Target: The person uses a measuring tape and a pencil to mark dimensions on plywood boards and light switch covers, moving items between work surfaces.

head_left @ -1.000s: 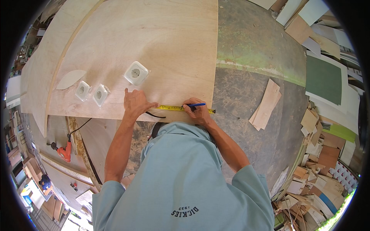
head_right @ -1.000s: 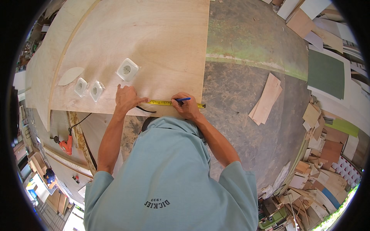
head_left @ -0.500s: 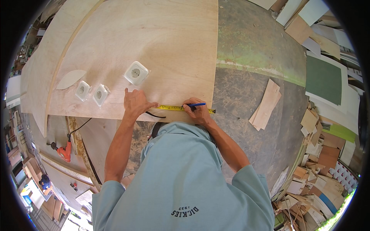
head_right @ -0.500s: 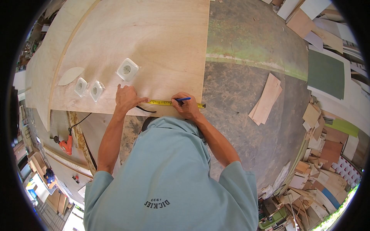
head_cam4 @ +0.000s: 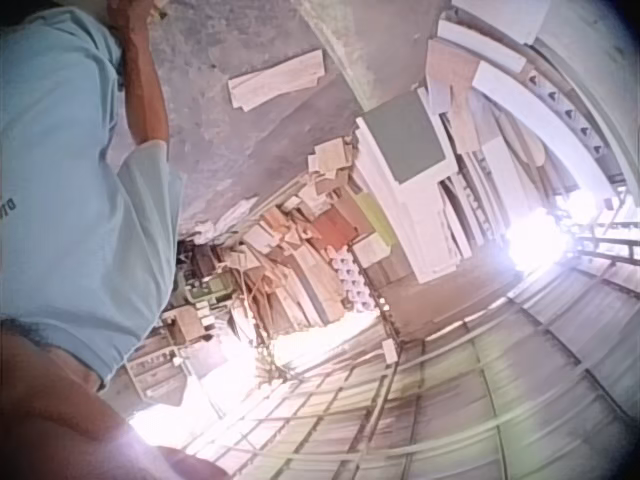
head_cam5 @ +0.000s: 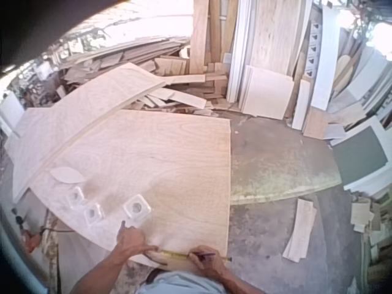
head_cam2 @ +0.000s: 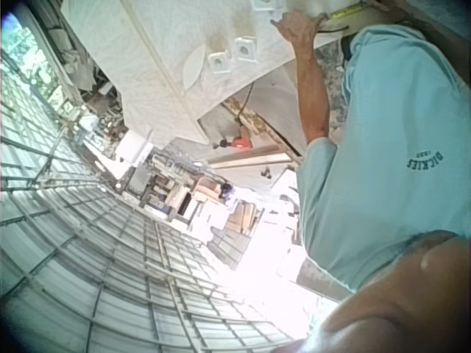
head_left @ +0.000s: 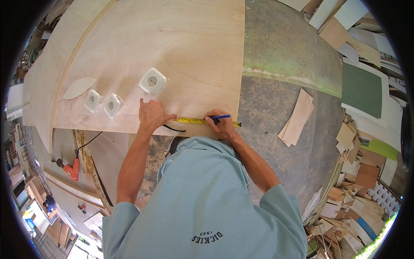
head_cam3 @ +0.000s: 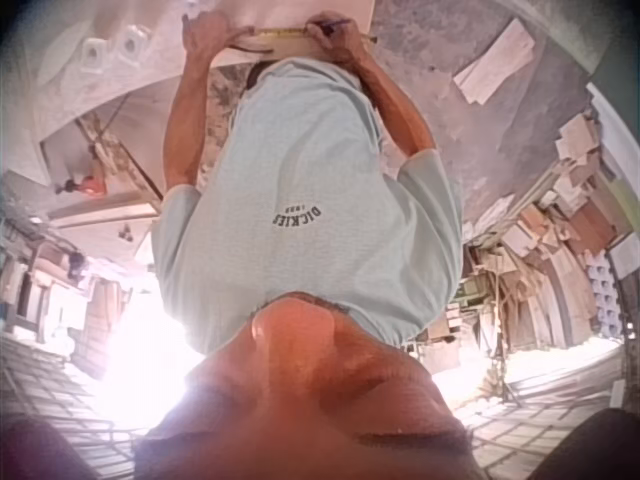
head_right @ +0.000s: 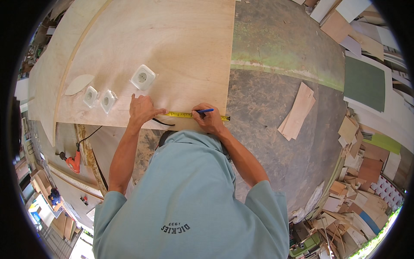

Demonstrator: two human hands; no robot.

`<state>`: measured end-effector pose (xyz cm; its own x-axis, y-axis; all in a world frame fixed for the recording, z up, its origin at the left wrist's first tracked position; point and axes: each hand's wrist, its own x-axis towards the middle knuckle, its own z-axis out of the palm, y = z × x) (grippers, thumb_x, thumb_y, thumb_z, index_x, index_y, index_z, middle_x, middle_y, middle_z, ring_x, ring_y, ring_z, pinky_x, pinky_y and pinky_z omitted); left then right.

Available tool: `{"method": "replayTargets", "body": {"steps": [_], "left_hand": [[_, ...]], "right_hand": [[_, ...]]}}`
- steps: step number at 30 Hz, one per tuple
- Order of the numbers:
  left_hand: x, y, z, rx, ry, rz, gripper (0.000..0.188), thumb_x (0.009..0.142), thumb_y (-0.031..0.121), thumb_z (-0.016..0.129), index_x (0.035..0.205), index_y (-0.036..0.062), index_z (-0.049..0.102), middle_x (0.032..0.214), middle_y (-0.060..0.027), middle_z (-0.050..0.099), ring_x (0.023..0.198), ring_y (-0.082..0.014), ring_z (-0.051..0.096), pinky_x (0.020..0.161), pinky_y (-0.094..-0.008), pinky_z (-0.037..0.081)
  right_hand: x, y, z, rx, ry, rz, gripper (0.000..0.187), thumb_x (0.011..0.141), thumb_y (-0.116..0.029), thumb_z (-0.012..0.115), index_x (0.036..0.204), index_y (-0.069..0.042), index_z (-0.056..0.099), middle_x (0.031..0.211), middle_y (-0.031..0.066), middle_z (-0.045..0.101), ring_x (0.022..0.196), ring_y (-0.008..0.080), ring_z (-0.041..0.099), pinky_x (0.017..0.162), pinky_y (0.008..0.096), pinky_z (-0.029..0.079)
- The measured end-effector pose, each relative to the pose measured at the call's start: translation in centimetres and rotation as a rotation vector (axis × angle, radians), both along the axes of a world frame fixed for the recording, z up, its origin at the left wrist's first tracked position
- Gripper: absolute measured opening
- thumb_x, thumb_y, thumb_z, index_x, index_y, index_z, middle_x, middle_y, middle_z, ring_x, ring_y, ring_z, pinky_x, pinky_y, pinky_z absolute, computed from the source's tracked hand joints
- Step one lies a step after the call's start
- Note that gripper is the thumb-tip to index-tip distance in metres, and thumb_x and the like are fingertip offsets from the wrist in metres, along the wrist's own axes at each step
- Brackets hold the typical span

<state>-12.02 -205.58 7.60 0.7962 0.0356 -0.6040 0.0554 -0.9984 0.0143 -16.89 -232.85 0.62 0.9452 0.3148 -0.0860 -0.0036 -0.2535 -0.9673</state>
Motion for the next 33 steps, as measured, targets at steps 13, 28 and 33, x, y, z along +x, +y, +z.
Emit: {"method": "replayTargets", "body": {"steps": [13,28,33], "left_hand": [[0.1,0.0,0.2,-0.005,0.018,0.007,0.072,0.065,0.074,0.080,0.078,0.0035,0.077,0.081,-0.0165,0.074,0.086,-0.0307,0.073,0.115,-0.0555,0.035],[-0.5,0.2,-0.6,-0.004,-0.094,-0.019,0.075,0.062,0.077,0.079,0.069,0.0026,0.075,0.074,-0.0164,0.073,0.082,-0.0317,0.073,0.115,-0.0539,0.036],[-0.5,0.2,-0.5,-0.003,-0.097,-0.020,0.075,0.062,0.077,0.079,0.070,0.0024,0.075,0.075,-0.0170,0.073,0.082,-0.0315,0.073,0.115,-0.0536,0.036]], "right_hand": [[-0.3,0.1,-0.6,0.074,0.037,-0.036,0.008,0.093,-0.010,0.070,0.093,-0.002,0.070,0.078,0.0046,0.064,0.064,0.0104,0.054,0.059,0.0269,0.045],[1.2,1.3,1.1,0.168,0.269,0.015,0.011,0.098,-0.012,0.067,0.099,-0.001,0.070,0.087,0.0006,0.065,0.079,0.0083,0.054,0.070,0.0254,0.045],[1.2,2.5,0.6,0.158,0.247,0.076,0.010,0.096,-0.010,0.068,0.099,-0.001,0.071,0.088,0.0011,0.066,0.078,0.0079,0.055,0.068,0.0252,0.045]]}}
